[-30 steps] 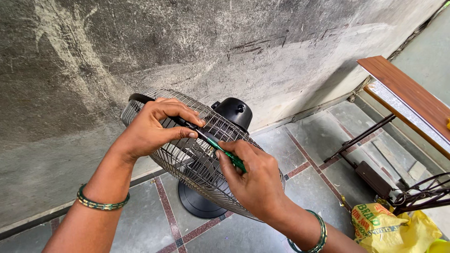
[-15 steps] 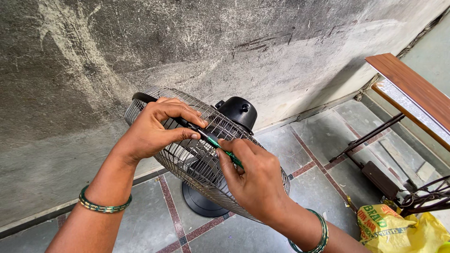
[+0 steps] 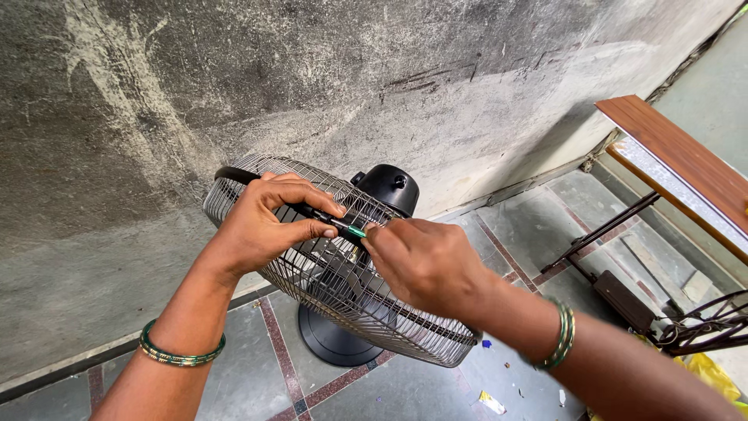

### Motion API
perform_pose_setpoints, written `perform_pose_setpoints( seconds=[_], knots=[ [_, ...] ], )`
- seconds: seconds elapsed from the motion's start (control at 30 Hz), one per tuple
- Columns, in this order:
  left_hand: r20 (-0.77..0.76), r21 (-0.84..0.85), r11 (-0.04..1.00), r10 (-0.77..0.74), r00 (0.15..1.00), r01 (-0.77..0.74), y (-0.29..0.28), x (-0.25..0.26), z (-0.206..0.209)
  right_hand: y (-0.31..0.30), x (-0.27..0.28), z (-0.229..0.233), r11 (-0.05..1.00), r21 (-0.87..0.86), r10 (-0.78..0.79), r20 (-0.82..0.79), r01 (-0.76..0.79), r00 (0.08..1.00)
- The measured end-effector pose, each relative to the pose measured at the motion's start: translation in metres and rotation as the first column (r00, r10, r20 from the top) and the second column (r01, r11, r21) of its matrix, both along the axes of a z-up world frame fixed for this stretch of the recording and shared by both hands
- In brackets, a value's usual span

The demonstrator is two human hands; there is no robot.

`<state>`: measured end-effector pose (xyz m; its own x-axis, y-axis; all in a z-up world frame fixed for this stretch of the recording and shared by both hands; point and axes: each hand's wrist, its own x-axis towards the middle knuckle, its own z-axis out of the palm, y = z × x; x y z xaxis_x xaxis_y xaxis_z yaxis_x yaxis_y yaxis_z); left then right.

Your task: The person uses a screwdriver to loosen and remove the screws securing the front wire guard of a standing electric fan. After removing the screws, the person detaches the front guard and places it on the floor.

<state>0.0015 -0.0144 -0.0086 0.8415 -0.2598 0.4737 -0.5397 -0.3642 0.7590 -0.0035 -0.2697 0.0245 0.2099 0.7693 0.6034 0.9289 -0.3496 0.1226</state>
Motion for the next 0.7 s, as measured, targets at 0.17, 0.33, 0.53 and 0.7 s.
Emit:
perform_pose_setpoints(
  seconds=[0.17, 0.33, 0.53, 0.7],
  knots=[
    [0.011, -0.016, 1.0, 0.001, 1.0, -0.001, -0.002, 0.002, -0.008, -0.013, 0.021, 0.02, 0.942, -0.333, 0.173, 0.401, -0.032, 0.9],
    [0.034, -0.019, 1.0, 0.025, 0.999, -0.025, -0.008, 0.004, -0.014, 0.001, 0.007, 0.025, 0.987, -0.154, -0.037, 0.002, 0.037, 0.999],
    [0.086, -0.024, 0.999, 0.045, 0.995, -0.043, -0.016, -0.001, -0.02, 0.005, 0.011, 0.025, 0.886, -0.303, -0.44, -0.788, 0.35, 0.43],
    [0.052, -0.023, 0.997, 0.08, 0.995, -0.079, -0.02, -0.003, -0.019, 0.003, 0.017, 0.016, 0.942, -0.174, -0.223, -0.963, 0.286, 0.149]
  ],
)
